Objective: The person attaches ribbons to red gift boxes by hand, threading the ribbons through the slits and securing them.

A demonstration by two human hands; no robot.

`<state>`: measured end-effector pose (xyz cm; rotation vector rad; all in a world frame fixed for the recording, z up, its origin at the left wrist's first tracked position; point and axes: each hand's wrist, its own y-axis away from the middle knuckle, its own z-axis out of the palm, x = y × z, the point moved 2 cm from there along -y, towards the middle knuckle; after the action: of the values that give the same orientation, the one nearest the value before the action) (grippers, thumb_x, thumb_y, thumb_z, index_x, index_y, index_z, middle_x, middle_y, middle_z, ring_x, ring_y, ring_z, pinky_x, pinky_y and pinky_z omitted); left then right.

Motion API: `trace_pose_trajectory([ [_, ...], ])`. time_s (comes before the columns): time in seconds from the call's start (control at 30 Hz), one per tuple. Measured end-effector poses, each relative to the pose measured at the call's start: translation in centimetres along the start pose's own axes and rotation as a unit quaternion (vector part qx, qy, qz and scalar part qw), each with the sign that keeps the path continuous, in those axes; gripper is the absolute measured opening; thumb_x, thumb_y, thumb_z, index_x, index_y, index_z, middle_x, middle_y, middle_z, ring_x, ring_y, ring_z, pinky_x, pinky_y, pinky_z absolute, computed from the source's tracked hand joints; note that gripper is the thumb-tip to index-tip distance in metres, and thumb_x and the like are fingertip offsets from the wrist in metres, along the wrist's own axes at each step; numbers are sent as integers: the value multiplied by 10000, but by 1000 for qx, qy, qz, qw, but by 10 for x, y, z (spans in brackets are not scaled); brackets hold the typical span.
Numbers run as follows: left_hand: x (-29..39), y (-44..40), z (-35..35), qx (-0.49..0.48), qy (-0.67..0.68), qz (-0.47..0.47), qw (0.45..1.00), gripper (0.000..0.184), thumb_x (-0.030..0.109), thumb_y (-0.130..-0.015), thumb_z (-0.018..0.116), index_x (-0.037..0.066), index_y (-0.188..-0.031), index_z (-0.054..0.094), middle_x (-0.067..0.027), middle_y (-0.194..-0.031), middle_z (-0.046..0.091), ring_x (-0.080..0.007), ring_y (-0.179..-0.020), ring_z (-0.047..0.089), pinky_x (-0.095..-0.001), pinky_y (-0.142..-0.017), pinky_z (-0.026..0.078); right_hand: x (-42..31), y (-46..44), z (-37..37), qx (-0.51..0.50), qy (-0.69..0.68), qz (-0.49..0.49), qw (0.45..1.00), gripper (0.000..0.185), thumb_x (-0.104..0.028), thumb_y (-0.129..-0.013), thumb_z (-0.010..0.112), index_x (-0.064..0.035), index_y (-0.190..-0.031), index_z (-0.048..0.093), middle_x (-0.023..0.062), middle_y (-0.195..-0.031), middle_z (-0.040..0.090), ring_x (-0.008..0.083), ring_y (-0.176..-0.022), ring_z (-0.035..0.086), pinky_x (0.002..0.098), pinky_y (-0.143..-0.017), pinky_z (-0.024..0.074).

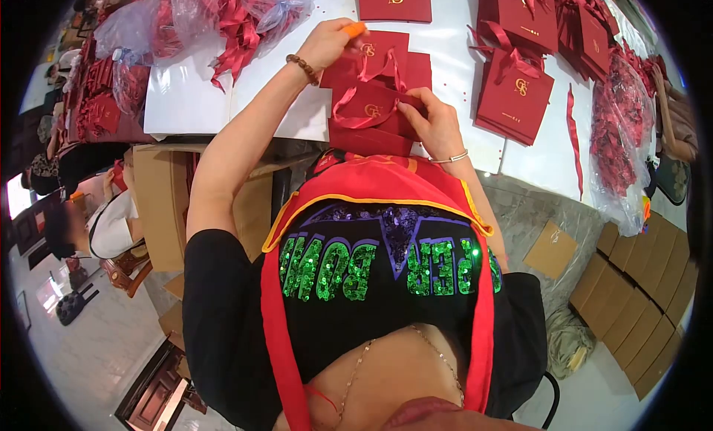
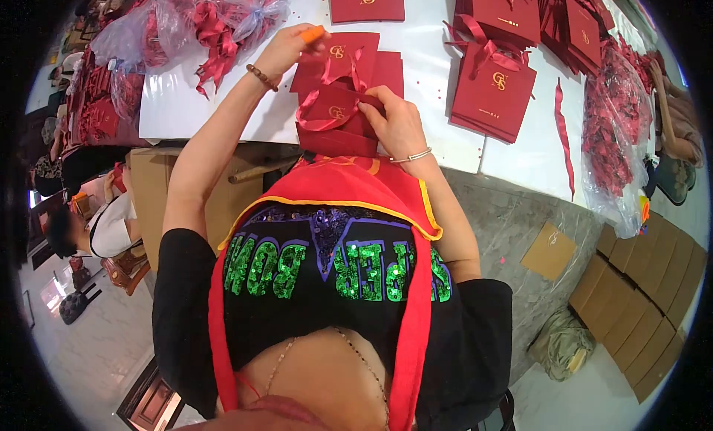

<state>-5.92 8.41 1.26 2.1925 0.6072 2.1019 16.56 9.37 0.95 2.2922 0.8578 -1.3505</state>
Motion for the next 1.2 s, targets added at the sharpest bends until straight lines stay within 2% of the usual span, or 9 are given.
trace_pose_trajectory([
  [0.07,-10,-4,-7,-3,-135,-71,988,334,336,-906,479,32,-971,601,-29,-784,606,-86,-704,560,-214,-652,433,0,0,1,-2,-2,6,1000,206,-153,-797,640,-17,-939,581,103,-676,617,128,-585,567,264,-538,444],
  [0.13,-16,0,-1,-21,-110,-37,993,331,257,-850,583,7,-1068,576,-55,-793,623,-87,-665,555,-208,-591,434,-2,0,1,-10,-20,21,1000,205,-152,-792,616,-24,-946,570,187,-748,610,330,-689,606,358,-597,466],
  [0.57,-11,12,42,-129,-99,109,981,204,155,-815,587,5,-942,640,-59,-819,656,-102,-742,598,-244,-681,469,4,-1,4,-33,-10,47,998,250,-119,-791,618,-33,-1008,529,191,-821,609,332,-713,610,364,-611,470],
  [0.63,-11,9,40,-122,-122,110,979,184,136,-825,577,5,-941,633,-42,-815,638,-91,-738,580,-233,-685,462,7,2,9,20,-34,-84,996,377,-72,-795,627,-48,-1126,448,118,-771,588,124,-619,552,252,-554,439],
  [0.73,23,16,33,-69,-179,12,981,133,114,-842,562,37,-925,630,13,-799,603,-48,-738,522,-200,-669,432,12,4,7,-42,-36,-32,998,492,-37,-788,624,-69,-1201,357,124,-836,571,118,-638,541,256,-563,440],
  [0.8,20,-21,3,-11,-74,147,986,163,156,-845,575,29,-925,638,40,-772,594,-16,-709,488,-172,-638,387,7,4,4,-54,-58,-18,997,496,-36,-788,626,-67,-1202,355,109,-835,569,115,-635,535,258,-564,439],
  [0.93,35,-15,4,-24,-111,126,986,186,179,-842,596,46,-962,647,35,-860,603,-27,-775,506,-176,-667,392,3,3,1,-100,-156,60,981,490,-24,-781,617,-60,-1188,348,162,-963,602,228,-850,619,331,-690,484],
  [1.07,28,-5,-18,-12,19,90,996,453,243,-889,506,94,-1299,387,-65,-1126,570,-127,-988,558,-238,-772,432,25,5,1,-105,-169,168,966,491,-19,-783,629,-53,-1185,350,122,-942,606,132,-841,600,262,-679,491],
  [1.2,10,16,-30,-10,52,27,998,454,242,-906,472,96,-1320,357,-78,-1117,555,-118,-923,559,-252,-778,436,34,2,-7,10,-430,127,894,439,-24,-800,622,-16,-1151,360,117,-944,605,159,-818,608,252,-685,510],
])
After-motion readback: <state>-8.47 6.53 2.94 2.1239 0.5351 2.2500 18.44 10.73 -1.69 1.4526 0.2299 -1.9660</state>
